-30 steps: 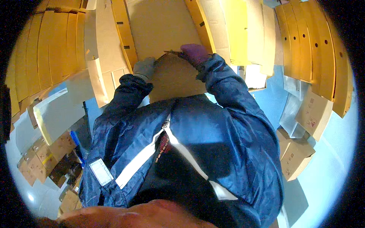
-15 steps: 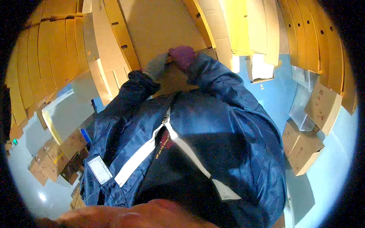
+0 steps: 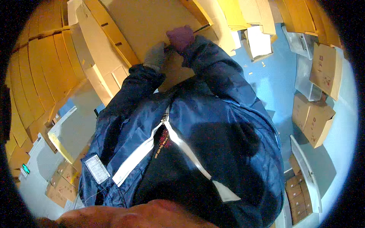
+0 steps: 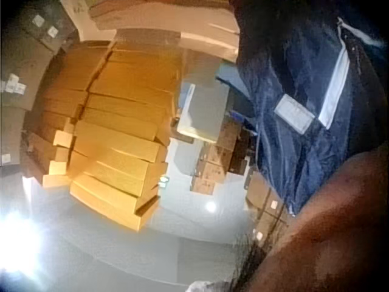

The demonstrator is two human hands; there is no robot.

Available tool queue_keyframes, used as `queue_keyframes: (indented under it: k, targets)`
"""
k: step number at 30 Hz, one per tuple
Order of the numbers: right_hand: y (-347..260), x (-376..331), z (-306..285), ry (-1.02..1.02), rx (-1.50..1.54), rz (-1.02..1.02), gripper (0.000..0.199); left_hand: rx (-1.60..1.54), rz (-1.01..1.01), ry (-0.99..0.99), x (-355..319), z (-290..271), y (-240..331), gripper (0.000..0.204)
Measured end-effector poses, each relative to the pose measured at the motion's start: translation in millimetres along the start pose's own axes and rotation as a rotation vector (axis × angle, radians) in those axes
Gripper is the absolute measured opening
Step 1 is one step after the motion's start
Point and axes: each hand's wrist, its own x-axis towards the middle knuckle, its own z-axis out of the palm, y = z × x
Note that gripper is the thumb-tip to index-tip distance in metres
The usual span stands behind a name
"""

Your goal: The person assembles a cardboard frame by inserting yellow plastic dividers into a white board and then placing a brown cardboard sheet on top. They repeat this process with another frame, handling the components by hand.

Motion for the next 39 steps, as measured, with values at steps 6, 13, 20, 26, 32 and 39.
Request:
queue_keyframes:
  k: [6,13,20,26,32,39]
  targets:
    - [-2,3,2,0.129,0.035,0.052,0.025,0.147,0.022,0.091,8,9,-7,0.029]
    - [-16,25,-9,-0.013,0.032,0.189,0.029,0.051,-0.093,0.161,18,13,-16,0.027]
    - [-36,21,-34,-0.239,-0.005,0.109,0.046,-0.143,0.208,0.388,12,21,-25,0.035]
    - [-9,9,-1,0.046,0.130,0.020,0.049,0.100,0.296,0.129,14,8,-5,0.023]
    - [-1,-113,4,-0.004,0.259,-0.016,0.075,0.137,0.245,0.137,18,19,-27,0.027]
    - [-52,-120,35,-0.047,-0.113,-0.364,0.053,0.031,0.353,0.183,11,13,-38,0.034]
